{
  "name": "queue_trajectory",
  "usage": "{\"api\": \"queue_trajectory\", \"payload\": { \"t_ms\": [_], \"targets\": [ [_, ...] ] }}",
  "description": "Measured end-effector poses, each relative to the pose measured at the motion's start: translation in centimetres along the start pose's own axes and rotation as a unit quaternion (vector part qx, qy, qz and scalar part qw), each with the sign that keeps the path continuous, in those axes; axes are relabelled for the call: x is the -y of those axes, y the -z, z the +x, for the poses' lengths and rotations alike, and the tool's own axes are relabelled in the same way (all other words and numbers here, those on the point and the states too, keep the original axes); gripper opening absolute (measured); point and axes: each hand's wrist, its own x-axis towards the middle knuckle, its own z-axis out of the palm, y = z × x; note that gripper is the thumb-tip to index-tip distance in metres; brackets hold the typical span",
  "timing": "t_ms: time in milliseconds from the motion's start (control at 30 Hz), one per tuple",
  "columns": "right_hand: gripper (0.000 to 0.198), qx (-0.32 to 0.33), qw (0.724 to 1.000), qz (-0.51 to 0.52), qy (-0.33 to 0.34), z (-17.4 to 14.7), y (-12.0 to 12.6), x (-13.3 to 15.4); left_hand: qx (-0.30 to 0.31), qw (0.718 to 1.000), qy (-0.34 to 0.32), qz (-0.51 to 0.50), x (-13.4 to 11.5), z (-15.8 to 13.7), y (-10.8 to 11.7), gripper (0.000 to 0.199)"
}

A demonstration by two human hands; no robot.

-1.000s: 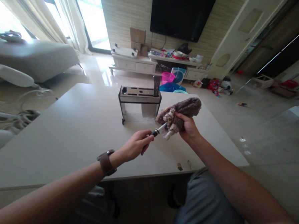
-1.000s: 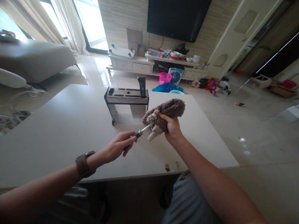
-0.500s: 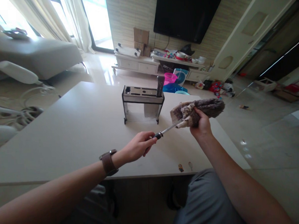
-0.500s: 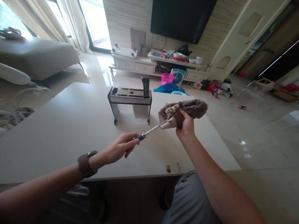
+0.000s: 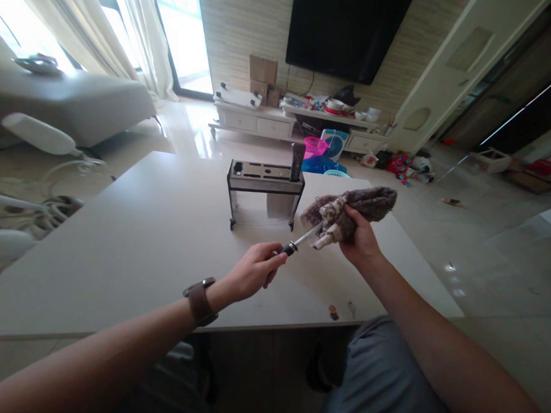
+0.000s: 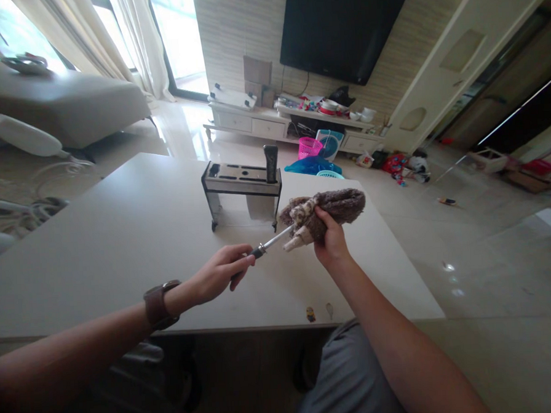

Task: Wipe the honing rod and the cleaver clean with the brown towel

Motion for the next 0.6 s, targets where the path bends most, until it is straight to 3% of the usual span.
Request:
{"api": "queue_trajectory", "payload": {
  "t_ms": [267, 600],
  "targets": [
    [0.032, 0.090, 0.989, -0.058, -0.105, -6.1, -2.2, -4.6, -0.009, 0.999, -0.017, 0.032, 0.4, 0.1, 0.1, 0.036],
    [0.037, 0.046, 0.995, -0.079, -0.050, -6.8, -2.1, -5.1, 0.016, 0.999, -0.015, 0.039, 0.8, 0.1, 0.0, 0.039]
  ]
}}
